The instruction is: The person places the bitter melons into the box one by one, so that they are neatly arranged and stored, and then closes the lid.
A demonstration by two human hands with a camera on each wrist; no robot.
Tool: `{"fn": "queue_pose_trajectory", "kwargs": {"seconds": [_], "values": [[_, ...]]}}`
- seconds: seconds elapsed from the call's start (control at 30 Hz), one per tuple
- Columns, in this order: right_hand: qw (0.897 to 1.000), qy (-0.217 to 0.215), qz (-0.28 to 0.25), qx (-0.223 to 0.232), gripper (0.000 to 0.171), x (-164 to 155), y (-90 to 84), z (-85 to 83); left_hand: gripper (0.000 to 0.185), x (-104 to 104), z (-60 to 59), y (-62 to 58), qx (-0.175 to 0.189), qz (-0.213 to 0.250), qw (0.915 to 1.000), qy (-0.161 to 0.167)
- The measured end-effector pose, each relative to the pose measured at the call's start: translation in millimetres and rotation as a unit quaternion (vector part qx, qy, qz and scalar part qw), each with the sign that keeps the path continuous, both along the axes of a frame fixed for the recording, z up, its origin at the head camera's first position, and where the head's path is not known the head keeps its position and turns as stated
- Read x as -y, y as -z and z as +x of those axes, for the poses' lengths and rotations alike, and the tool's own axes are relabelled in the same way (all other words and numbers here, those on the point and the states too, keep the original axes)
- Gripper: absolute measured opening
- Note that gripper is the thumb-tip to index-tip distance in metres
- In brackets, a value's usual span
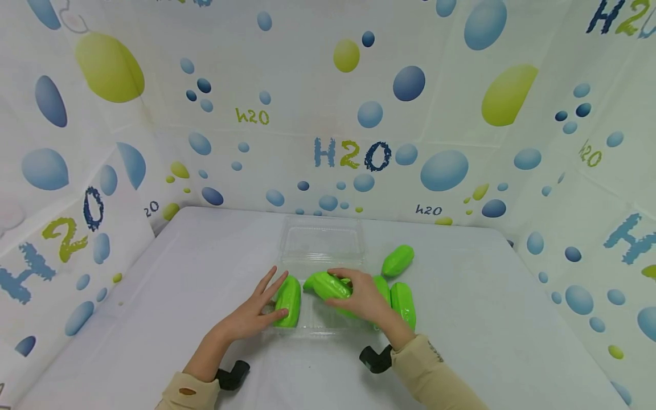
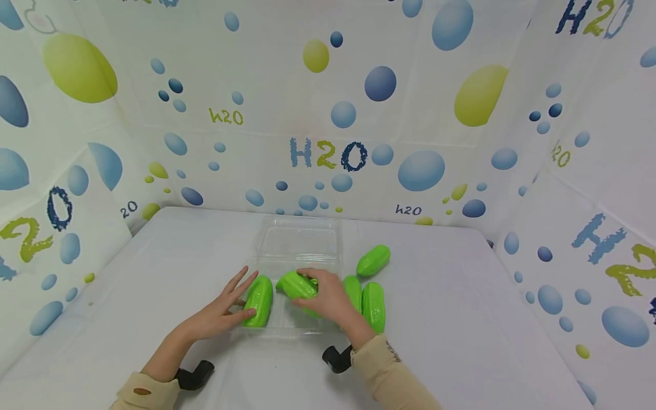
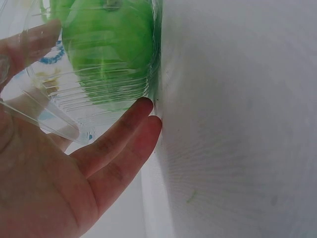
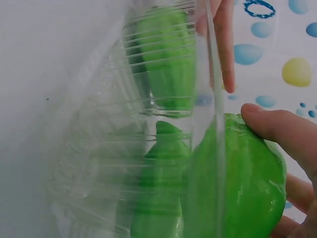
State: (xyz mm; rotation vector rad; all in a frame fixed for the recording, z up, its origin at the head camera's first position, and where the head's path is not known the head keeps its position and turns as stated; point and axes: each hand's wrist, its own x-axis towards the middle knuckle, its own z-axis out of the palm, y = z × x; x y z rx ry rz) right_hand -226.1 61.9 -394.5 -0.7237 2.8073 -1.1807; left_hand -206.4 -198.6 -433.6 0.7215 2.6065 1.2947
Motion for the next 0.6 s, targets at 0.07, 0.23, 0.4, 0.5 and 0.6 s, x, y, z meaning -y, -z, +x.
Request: {"fn": "queue_pose_trajectory", "kwargs": {"seconds": [0.07, 0.23, 0.4, 0.5, 0.6], "values": [[1.000, -0.001, 0.001, 0.003, 0.056, 0.7, 0.6, 0.6, 0.072, 0.0, 0.3, -0.3, -0.002, -0.001, 1.0000, 0.000], [1.000, -0.006, 0.009, 0.003, 0.056, 2.4, 3.8, -0.1, 0.073, 0.3, 0.1, -0.4, -0.003, -0.001, 1.0000, -0.001], [1.000, -0.012, 0.011, 0.016, 0.056, 4.8, 9.1, -0.6, 0.073, 0.4, -0.8, 0.7, -0.001, -0.001, 1.0000, -0.001], [1.000, -0.017, 0.015, 0.016, 0.057, 6.5, 11.9, -0.2, 0.073, 0.1, -0.7, 0.5, 0.000, 0.000, 1.0000, -0.002], [0.999, -0.017, 0.021, 0.017, 0.058, 8.2, 14.5, 0.4, 0.073, -0.1, -0.5, 0.1, 0.002, 0.002, 1.0000, -0.001]]}}
